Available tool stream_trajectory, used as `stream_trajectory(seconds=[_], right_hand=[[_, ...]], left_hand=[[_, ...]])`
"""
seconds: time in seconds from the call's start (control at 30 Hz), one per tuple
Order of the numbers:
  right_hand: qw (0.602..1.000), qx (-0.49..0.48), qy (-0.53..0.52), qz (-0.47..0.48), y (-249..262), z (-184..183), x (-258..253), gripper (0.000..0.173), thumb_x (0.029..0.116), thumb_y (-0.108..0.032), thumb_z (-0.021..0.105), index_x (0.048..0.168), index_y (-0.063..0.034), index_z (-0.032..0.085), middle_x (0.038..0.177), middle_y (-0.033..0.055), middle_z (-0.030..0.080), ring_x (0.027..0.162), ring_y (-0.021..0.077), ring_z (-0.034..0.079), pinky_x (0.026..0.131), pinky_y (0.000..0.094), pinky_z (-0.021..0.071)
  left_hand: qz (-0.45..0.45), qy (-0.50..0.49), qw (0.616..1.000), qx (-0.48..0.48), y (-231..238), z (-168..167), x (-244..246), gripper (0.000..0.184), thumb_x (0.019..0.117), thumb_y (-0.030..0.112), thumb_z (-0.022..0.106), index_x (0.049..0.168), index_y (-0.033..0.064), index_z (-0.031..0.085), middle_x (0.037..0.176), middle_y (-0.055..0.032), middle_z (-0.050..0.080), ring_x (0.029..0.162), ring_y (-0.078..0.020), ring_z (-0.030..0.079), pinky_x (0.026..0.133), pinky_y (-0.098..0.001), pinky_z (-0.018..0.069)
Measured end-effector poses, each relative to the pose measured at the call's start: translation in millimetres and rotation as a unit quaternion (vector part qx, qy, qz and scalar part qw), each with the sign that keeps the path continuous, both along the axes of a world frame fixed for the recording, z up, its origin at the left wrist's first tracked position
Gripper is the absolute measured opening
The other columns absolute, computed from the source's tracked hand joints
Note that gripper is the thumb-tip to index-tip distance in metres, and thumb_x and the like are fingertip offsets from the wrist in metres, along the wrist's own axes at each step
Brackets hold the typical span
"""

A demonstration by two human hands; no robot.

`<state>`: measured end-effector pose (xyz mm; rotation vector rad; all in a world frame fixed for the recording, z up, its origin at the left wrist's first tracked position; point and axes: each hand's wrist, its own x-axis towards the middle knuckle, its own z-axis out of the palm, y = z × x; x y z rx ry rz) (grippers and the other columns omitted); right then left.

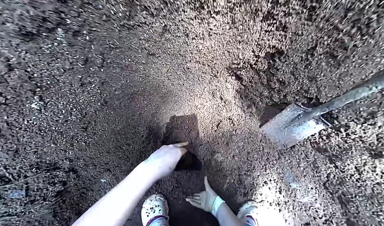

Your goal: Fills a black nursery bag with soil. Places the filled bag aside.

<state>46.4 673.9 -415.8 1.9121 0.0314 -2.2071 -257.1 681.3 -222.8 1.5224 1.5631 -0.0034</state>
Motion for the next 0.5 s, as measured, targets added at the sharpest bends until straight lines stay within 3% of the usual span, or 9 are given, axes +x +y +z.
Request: stream_trajectory(seconds=[0.07, 0.13, 0.17, 0.23, 0.3, 0.37, 0.5], right_hand=[[0.997, 0.058, 0.005, -0.057, 11, 4, -22, 0.107, 0.0939, -0.084, 0.015, 0.158, 0.0025, 0.020, 0.150, 0.0325, 0.045, 0.130, 0.0411, 0.057, 0.104, 0.0474, 0.0512], [0.986, 0.111, 0.010, -0.123, 27, 6, -45, 0.100, 0.0932, -0.085, 0.018, 0.163, -0.0137, 0.013, 0.158, 0.0284, 0.036, 0.136, 0.0438, 0.051, 0.104, 0.0570, 0.0508], [0.979, 0.125, 0.014, -0.160, 34, 7, -55, 0.095, 0.0924, -0.085, 0.019, 0.164, -0.0221, 0.015, 0.162, 0.0231, 0.033, 0.140, 0.0432, 0.046, 0.104, 0.0637, 0.0472], [0.962, 0.153, 0.061, -0.216, 49, 9, -77, 0.090, 0.0919, -0.086, 0.017, 0.162, -0.0288, 0.023, 0.162, 0.0153, 0.037, 0.144, 0.0399, 0.041, 0.104, 0.0731, 0.0402], [0.946, 0.185, 0.103, -0.247, 60, 7, -96, 0.089, 0.0913, -0.086, 0.015, 0.156, -0.0282, 0.035, 0.151, 0.0129, 0.050, 0.135, 0.0370, 0.050, 0.097, 0.0717, 0.0459], [0.924, 0.222, 0.136, -0.282, 73, 6, -120, 0.084, 0.0944, -0.082, 0.013, 0.147, -0.0251, 0.045, 0.135, 0.0090, 0.061, 0.122, 0.0283, 0.060, 0.090, 0.0599, 0.0531], [0.890, 0.215, 0.163, -0.367, 98, 11, -162, 0.079, 0.0995, -0.074, 0.010, 0.147, -0.0172, 0.039, 0.133, 0.0129, 0.057, 0.119, 0.0282, 0.057, 0.091, 0.0575, 0.0505]], left_hand=[[0.025, -0.008, 1.000, 0.000, -9, 20, 2, 0.048, 0.0935, -0.010, 0.056, 0.141, 0.0003, 0.058, 0.166, -0.0099, 0.035, 0.144, -0.0315, 0.048, 0.111, -0.0525, 0.0455], [0.072, -0.026, 0.997, 0.029, -22, 35, 1, 0.047, 0.0931, -0.008, 0.055, 0.137, 0.0040, 0.062, 0.164, -0.0056, 0.040, 0.138, -0.0278, 0.055, 0.106, -0.0509, 0.0505], [0.094, -0.035, 0.993, 0.065, -32, 39, 3, 0.045, 0.0908, -0.006, 0.056, 0.133, 0.0057, 0.066, 0.160, -0.0041, 0.045, 0.133, -0.0260, 0.060, 0.102, -0.0504, 0.0542], [0.122, -0.044, 0.985, 0.114, -45, 50, 3, 0.044, 0.0864, -0.004, 0.060, 0.128, 0.0063, 0.069, 0.157, -0.0034, 0.050, 0.124, -0.0244, 0.066, 0.094, -0.0494, 0.0585], [0.144, -0.058, 0.979, 0.133, -55, 60, 7, 0.043, 0.0843, -0.002, 0.062, 0.125, 0.0063, 0.071, 0.155, -0.0033, 0.052, 0.123, -0.0209, 0.067, 0.094, -0.0446, 0.0590], [0.172, -0.089, 0.971, 0.143, -62, 65, 11, 0.044, 0.0837, -0.001, 0.061, 0.126, 0.0065, 0.071, 0.155, -0.0036, 0.052, 0.127, -0.0148, 0.063, 0.099, -0.0364, 0.0567], [0.244, -0.122, 0.954, 0.127, -62, 58, 9, 0.056, 0.0826, -0.003, 0.064, 0.138, 0.0044, 0.063, 0.156, -0.0072, 0.050, 0.134, -0.0132, 0.058, 0.107, -0.0337, 0.0513]])
